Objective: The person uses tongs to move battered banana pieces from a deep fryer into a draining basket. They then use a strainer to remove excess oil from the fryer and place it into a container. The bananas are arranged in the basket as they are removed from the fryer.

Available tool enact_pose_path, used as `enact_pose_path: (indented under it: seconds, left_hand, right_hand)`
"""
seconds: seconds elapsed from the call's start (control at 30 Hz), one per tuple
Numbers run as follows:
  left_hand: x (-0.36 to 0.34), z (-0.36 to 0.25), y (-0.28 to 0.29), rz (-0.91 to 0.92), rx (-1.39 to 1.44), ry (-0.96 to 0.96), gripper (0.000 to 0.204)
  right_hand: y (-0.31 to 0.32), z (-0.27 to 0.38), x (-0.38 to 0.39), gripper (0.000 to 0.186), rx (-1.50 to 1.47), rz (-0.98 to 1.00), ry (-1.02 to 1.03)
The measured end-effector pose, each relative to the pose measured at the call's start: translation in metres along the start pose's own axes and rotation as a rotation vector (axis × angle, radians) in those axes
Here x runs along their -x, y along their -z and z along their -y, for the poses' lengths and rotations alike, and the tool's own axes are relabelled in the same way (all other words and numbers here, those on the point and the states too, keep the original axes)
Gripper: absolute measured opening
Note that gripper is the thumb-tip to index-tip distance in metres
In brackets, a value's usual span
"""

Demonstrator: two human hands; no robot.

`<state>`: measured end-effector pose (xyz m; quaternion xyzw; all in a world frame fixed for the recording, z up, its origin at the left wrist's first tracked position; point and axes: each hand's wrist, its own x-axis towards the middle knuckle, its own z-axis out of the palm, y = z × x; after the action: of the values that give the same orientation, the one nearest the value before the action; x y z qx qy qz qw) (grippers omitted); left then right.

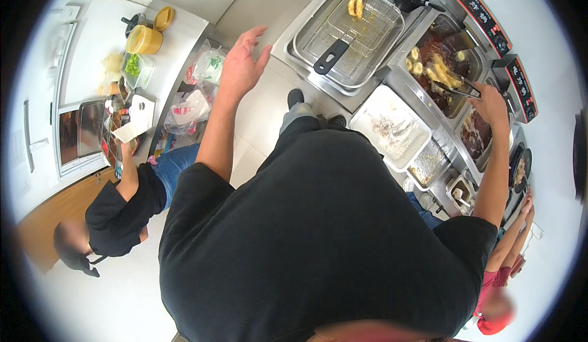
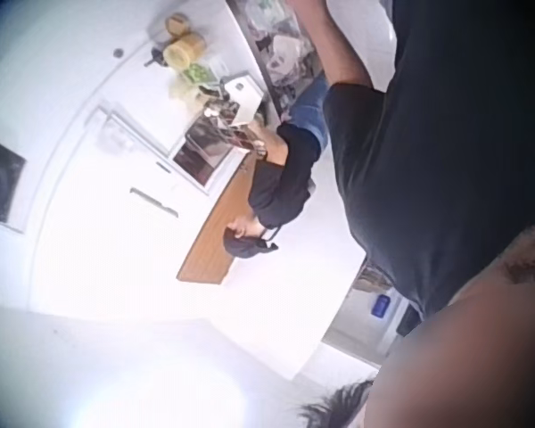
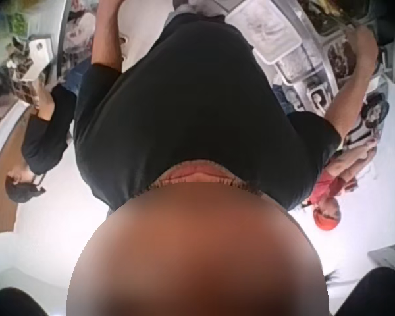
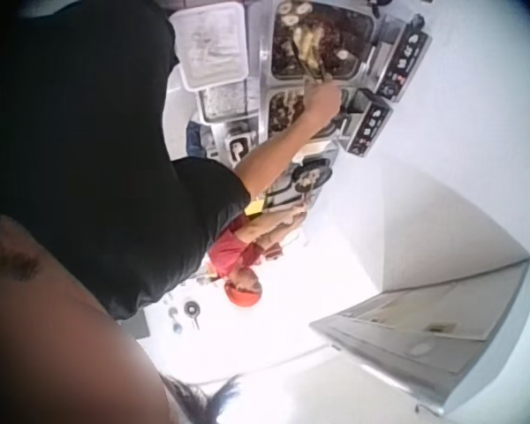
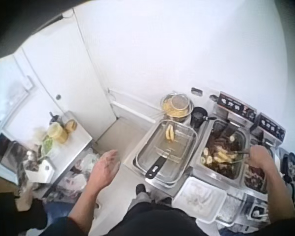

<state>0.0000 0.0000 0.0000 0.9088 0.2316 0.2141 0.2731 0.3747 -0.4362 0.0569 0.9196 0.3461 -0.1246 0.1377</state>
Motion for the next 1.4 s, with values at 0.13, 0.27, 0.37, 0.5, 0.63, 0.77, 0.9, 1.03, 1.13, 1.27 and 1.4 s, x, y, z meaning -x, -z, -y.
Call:
enact_pose_path:
  seconds: [0.13, 0.27, 0.37, 0.5, 0.63, 0.77, 0.9, 1.03, 1.13, 1.27, 1.4]
  left_hand:
    - [-0.009, -0.022, -0.004, 0.05, 0.112, 0.003, 0.041]
    - [0.001, 0.037, -0.042, 0.107, 0.265, 0.067, 0.04]
    - [0.029, 0.073, -0.057, 0.298, 0.026, 0.205, 0.04]
    - [0.042, 0.059, -0.051, 0.311, 0.169, 0.26, 0.038]
    - [0.008, -0.009, -0.016, 0.076, 0.139, -0.041, 0.036]
    - [-0.024, -0.086, 0.021, 0.029, -0.045, -0.281, 0.037]
    - [-0.04, -0.13, 0.036, 0.069, -0.004, -0.414, 0.035]
    - [-0.047, -0.144, 0.031, 0.156, 0.117, -0.43, 0.034]
    - [-0.052, -0.146, 0.02, 0.181, 0.165, -0.463, 0.034]
    - [-0.055, -0.151, 0.011, 0.209, 0.077, -0.484, 0.033]
    - [-0.058, -0.152, 0.0, 0.272, 0.032, -0.527, 0.033]
  right_hand:
    - [-0.001, -0.006, 0.002, 0.053, 0.003, -0.017, 0.004]
    - [-0.008, -0.025, 0.0, 0.053, 0.005, -0.079, -0.029]
    - [-0.014, -0.037, -0.007, 0.055, 0.021, -0.135, -0.024]
    - [-0.018, -0.035, -0.016, 0.057, -0.029, -0.152, 0.022]
    - [-0.007, -0.024, -0.021, 0.061, -0.054, -0.095, 0.017]
    - [0.004, -0.016, -0.006, 0.063, -0.197, -0.159, 0.024]
    - [0.003, -0.007, 0.026, 0.065, -0.332, -0.234, -0.055]
    - [-0.013, 0.003, 0.056, 0.062, -0.494, -0.314, -0.257]
    - [-0.035, 0.011, 0.079, 0.06, -0.577, -0.369, -0.331]
    - [-0.063, 0.024, 0.103, 0.06, -0.704, -0.524, -0.481]
    - [-0.09, 0.052, 0.095, 0.059, -1.152, -0.68, -0.563]
